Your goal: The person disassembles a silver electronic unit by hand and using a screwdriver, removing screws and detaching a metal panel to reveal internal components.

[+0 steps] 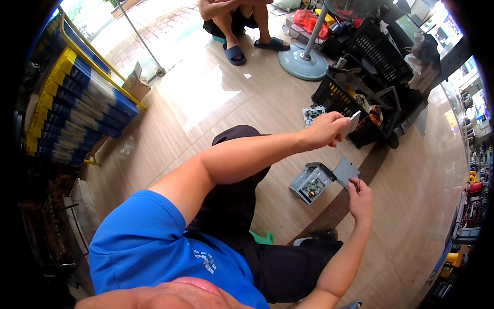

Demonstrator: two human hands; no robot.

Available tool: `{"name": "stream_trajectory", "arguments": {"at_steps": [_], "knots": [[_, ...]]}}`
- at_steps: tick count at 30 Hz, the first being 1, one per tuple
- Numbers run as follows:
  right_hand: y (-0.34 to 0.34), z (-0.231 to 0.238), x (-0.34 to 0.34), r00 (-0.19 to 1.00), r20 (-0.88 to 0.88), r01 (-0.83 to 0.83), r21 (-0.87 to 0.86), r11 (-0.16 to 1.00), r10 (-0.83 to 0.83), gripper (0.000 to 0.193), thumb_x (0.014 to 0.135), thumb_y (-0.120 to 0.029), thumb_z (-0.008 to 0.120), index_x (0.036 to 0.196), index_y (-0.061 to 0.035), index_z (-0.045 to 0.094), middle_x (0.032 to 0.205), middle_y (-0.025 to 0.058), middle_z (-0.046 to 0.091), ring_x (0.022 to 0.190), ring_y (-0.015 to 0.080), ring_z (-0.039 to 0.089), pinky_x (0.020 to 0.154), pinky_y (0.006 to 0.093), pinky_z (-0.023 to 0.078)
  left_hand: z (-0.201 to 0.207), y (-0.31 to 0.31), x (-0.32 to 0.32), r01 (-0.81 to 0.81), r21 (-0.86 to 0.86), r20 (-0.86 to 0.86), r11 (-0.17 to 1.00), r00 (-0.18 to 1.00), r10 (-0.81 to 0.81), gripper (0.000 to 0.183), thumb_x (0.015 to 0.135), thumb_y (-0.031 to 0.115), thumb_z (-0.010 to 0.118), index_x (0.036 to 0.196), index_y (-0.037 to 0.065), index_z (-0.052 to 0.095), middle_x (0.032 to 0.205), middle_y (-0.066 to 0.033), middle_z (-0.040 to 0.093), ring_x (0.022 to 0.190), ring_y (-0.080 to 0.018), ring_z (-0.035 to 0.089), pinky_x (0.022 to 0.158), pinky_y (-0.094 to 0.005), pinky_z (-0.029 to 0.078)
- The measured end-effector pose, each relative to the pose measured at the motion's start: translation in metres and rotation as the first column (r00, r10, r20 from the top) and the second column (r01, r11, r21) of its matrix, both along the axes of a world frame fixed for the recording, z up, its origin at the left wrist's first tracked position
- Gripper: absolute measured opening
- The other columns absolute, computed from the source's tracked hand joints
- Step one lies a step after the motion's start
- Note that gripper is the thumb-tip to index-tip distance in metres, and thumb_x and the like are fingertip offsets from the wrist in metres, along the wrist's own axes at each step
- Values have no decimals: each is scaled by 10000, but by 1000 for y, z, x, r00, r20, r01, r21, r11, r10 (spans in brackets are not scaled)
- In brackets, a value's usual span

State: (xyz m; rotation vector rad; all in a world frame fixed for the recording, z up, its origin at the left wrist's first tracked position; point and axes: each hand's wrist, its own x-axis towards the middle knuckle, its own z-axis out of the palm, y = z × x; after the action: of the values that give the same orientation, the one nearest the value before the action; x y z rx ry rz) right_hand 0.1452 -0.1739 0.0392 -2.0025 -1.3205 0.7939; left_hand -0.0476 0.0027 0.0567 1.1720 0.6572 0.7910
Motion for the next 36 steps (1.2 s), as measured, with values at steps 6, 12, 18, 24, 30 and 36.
{"name": "stream_trajectory", "arguments": {"at_steps": [6, 12, 18, 24, 30, 36], "knots": [[-1, -17, 7, 999, -43, -25, 68, 997, 28, 175, 905, -122, 624, 997, 26, 640, 750, -33, 558, 704, 59, 491, 644, 233, 425, 3, 3, -3, -34, -57, 119, 998, 992, 40, 359, 967, 352, 504, 1057, 8, 552, 744, -111, 618, 502, -125, 554, 475, -255, 476], [-6, -15, 16, 998, -29, -48, 52, 997, 50, 177, 905, -119, 622, 1003, 27, 639, 766, -26, 566, 718, 62, 500, 659, 233, 429, 71, 39, -28, -193, 19, 598, 981, 789, 143, 397, 991, 396, 431, 1085, 31, 557, 802, -105, 627, 591, -157, 597, 565, -296, 545], [-3, -9, 17, 1000, 5, 3, -41, 999, -3, 183, 915, -108, 608, 1030, 32, 637, 775, -25, 576, 717, 60, 507, 664, 223, 426, 42, -2, -1, -33, -45, 363, 998, 931, 47, 319, 948, 319, 530, 1064, 22, 532, 724, -99, 611, 520, -135, 568, 506, -278, 504], [1, 0, 5, 1000, -10, 4, -46, 999, -5, 195, 923, -112, 602, 1051, 31, 635, 784, -23, 584, 726, 62, 514, 672, 227, 432, -15, -44, 11, 101, -116, 68, 988, 993, -94, 360, 920, 336, 602, 1032, -4, 557, 729, -78, 607, 531, -105, 555, 500, -259, 485], [-3, 0, 13, 1000, 2, -18, -1, 1000, 18, 196, 922, -114, 600, 1053, 26, 640, 801, -9, 600, 744, 69, 527, 689, 237, 445, -24, -49, 15, 90, -77, -129, 993, 987, -100, 393, 909, 356, 625, 1048, -5, 559, 726, -73, 602, 559, -109, 566, 499, -265, 476], [-7, 5, 5, 999, 34, -31, 34, 999, 30, 191, 915, -111, 610, 1038, 31, 644, 783, -10, 590, 736, 74, 523, 685, 242, 445, -23, -51, 16, 83, 1, -146, 997, 986, -82, 400, 905, 365, 631, 1060, 0, 573, 747, -86, 622, 586, -120, 583, 519, -280, 487]]}}
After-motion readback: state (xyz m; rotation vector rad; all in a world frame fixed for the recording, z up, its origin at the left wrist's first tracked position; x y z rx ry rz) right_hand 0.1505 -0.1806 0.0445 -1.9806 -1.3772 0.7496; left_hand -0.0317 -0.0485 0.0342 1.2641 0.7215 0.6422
